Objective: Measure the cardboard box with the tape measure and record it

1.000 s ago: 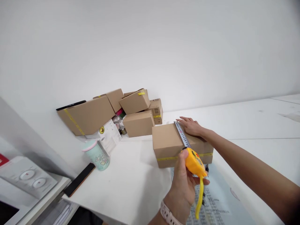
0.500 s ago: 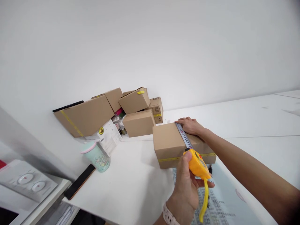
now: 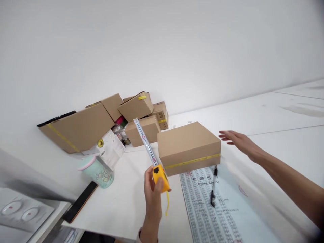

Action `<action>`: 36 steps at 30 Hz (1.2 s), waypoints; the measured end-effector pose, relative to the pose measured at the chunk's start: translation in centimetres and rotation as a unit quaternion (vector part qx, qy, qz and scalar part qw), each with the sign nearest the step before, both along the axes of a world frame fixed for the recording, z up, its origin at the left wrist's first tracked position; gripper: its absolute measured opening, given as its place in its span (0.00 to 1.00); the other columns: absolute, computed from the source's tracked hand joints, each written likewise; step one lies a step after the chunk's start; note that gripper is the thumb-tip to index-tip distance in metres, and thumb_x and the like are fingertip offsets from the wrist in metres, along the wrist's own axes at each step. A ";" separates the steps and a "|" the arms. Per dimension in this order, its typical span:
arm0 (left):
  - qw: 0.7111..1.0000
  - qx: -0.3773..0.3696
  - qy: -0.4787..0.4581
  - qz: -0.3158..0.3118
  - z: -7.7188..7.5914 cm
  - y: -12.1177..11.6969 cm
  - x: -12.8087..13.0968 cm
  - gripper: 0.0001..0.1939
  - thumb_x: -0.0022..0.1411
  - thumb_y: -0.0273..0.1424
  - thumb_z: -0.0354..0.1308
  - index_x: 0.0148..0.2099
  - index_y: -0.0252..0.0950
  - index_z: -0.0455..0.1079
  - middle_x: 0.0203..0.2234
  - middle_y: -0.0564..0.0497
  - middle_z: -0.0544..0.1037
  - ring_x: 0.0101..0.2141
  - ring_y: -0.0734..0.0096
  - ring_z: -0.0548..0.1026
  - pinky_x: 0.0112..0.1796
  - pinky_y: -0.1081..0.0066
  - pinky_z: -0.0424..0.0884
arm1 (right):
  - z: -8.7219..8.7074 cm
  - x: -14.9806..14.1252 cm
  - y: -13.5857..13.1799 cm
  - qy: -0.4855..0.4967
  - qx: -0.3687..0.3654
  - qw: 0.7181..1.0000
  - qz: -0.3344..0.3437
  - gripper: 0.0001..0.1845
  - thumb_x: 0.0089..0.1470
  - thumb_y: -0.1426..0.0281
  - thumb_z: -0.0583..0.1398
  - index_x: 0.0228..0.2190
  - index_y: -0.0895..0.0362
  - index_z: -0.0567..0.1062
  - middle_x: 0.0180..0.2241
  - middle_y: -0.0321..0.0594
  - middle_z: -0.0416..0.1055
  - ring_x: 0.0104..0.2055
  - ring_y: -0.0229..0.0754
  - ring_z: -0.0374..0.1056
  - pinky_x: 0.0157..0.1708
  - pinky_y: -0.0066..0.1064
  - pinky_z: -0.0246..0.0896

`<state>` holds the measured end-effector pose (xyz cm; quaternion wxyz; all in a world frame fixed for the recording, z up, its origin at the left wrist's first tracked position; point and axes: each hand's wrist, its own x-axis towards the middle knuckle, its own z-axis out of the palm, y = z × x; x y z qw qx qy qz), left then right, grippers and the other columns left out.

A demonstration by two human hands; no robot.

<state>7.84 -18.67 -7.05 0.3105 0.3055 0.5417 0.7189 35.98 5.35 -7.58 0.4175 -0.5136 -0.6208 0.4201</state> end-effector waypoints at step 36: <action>0.981 0.023 -0.037 -0.187 3.0 0.2 6.0 0.35 0.46 0.50 0.73 0.53 0.41 0.67 0.39 0.48 0.76 0.30 0.68 0.74 0.27 0.71 0.76 | 5.9 -2.6 -0.9 0.004 0.059 0.998 -0.007 0.23 0.54 0.45 0.59 0.43 0.48 0.71 0.43 0.42 0.75 0.42 0.53 0.72 0.35 0.40 0.70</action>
